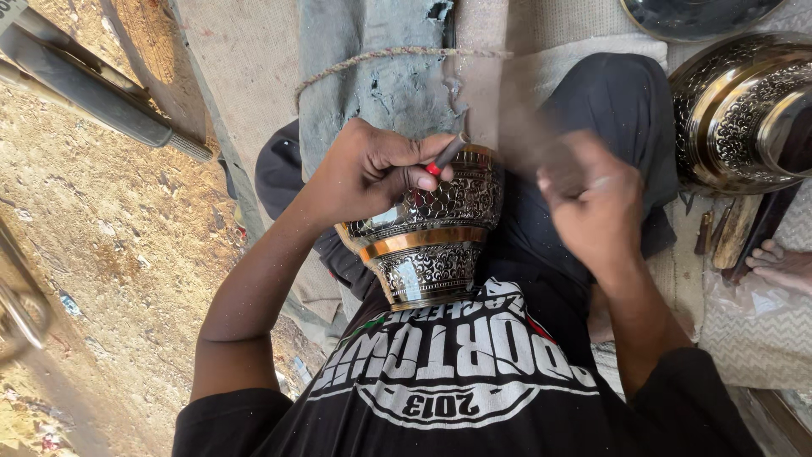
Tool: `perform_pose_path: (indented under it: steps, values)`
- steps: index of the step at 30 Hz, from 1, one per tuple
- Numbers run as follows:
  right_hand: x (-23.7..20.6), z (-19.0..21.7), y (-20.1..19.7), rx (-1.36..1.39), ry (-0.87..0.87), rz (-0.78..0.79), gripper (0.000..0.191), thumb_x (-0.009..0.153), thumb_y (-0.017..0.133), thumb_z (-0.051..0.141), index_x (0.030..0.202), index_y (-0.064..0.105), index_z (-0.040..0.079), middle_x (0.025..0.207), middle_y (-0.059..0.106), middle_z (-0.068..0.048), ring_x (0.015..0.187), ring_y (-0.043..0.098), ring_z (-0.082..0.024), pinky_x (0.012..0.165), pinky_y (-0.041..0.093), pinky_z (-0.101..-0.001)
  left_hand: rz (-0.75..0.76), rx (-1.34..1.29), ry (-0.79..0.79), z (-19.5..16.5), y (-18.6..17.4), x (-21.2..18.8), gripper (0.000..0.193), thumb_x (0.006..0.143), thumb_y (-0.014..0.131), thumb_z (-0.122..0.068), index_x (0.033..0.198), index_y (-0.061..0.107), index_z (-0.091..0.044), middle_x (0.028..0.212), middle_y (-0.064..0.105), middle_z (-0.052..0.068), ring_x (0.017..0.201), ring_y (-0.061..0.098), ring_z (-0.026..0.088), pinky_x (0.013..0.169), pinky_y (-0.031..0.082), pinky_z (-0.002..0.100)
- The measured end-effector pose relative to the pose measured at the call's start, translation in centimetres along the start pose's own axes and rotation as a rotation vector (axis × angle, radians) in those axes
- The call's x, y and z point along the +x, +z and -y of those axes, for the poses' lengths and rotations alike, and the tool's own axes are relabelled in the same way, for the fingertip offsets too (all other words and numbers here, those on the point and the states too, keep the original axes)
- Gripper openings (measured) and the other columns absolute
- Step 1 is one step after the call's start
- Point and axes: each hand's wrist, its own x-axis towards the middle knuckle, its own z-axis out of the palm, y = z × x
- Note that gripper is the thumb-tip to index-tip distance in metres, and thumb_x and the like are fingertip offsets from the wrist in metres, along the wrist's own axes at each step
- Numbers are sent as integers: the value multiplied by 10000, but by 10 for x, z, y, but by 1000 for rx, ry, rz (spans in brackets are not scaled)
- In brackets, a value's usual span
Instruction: The person sits cross-legged and uses a small chisel and a wooden mallet to engrave decorative patterns onto a brass vessel. They repeatedly tap the chisel along the vessel's surface, rotating the vessel to access different areas.
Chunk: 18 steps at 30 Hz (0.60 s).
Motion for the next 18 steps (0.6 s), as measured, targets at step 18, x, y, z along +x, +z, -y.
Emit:
perform_pose_path:
  steps: [18]
  values:
    - [-7,1,-4,167,-14,-51,280,880,760,-100,1090,646,47,959,702,-45,903,710,-132,809,580,-325,21,-56,-59,1,3,3,446,956,726,15,1367,641,-134,1030,804,45,845,783,93,757,673,259]
